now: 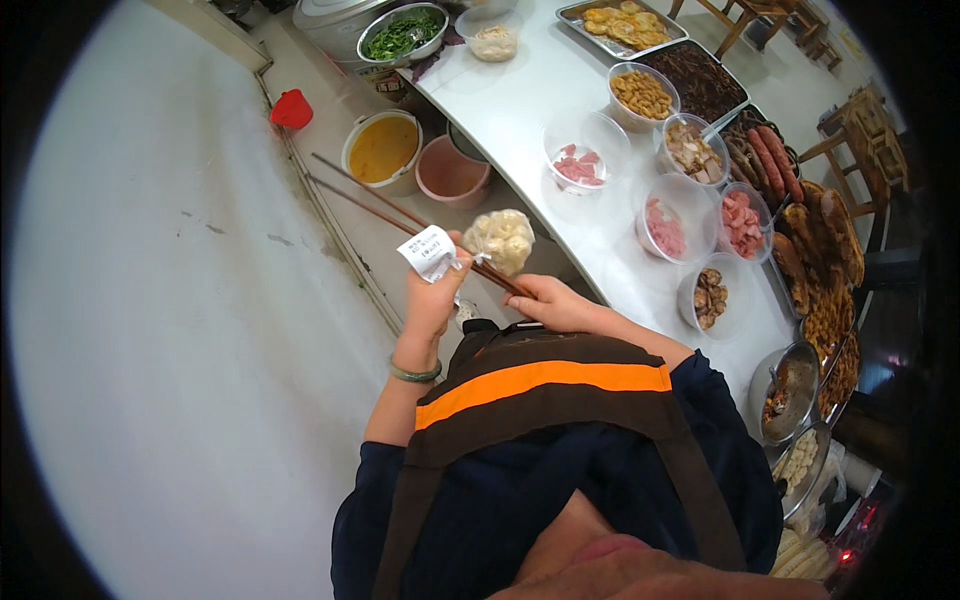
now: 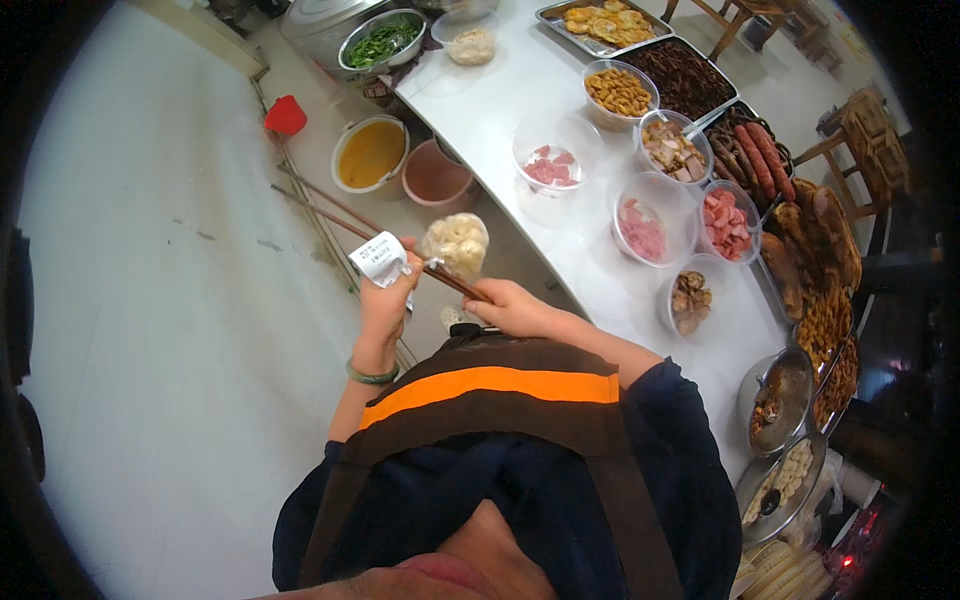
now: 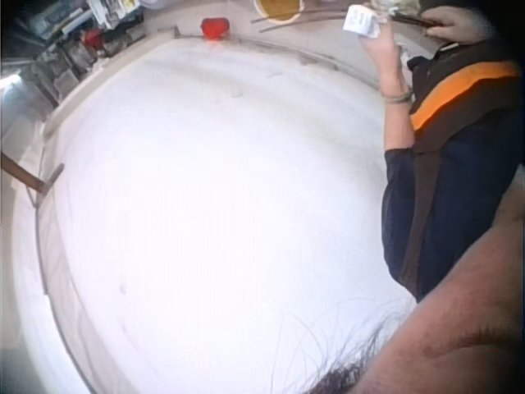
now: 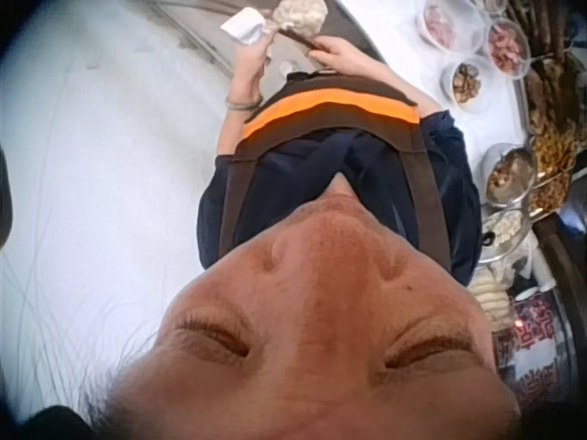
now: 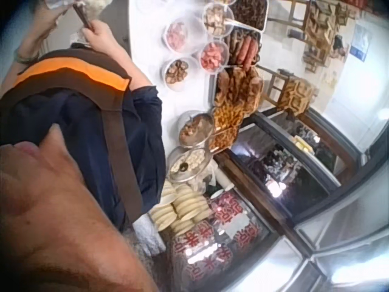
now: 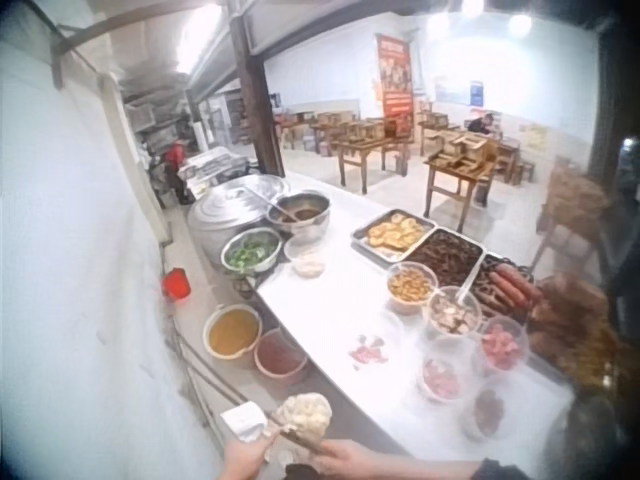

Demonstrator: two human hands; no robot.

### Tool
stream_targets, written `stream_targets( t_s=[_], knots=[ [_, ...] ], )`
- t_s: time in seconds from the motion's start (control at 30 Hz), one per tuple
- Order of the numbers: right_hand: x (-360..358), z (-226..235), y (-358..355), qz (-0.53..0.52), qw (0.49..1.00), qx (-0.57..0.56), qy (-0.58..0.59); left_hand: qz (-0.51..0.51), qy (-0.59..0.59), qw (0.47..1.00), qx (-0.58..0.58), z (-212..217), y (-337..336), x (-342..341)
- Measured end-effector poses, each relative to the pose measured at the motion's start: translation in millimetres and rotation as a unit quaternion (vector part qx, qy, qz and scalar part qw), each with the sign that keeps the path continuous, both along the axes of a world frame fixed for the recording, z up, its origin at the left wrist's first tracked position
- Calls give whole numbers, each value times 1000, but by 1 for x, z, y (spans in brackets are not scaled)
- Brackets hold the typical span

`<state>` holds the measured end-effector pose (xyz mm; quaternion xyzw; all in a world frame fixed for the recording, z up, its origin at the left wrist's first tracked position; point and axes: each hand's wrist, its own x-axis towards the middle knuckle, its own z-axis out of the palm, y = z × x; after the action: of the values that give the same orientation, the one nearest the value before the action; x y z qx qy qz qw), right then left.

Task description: The person assembles a food order by placing sliced meat, dumplings, and chopped greens into a clear plastic container, then adds broth from a large pot. The person uses chopsticks and a ladle to handle ingredients and liquids, and references a small paper slip during assembly.

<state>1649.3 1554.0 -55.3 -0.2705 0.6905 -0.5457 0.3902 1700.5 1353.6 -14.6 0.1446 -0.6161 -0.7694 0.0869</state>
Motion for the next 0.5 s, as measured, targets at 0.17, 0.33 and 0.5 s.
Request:
stream_targets(
  t_s=[0.17, 0.33, 0.5],
  knots=[
    [-29, -26, -59, -98, 978, 111, 146, 68, -5, 998, -5, -5, -91, -21],
    [-60, -51, -108, -234, 946, 166, 147, 102, 44, 992, -53, -1, -199, -40],
    [-85, -33, -146, -291, 956, 23, -27, -33, -26, 996, -76, -4, -268, -66]
  ],
)
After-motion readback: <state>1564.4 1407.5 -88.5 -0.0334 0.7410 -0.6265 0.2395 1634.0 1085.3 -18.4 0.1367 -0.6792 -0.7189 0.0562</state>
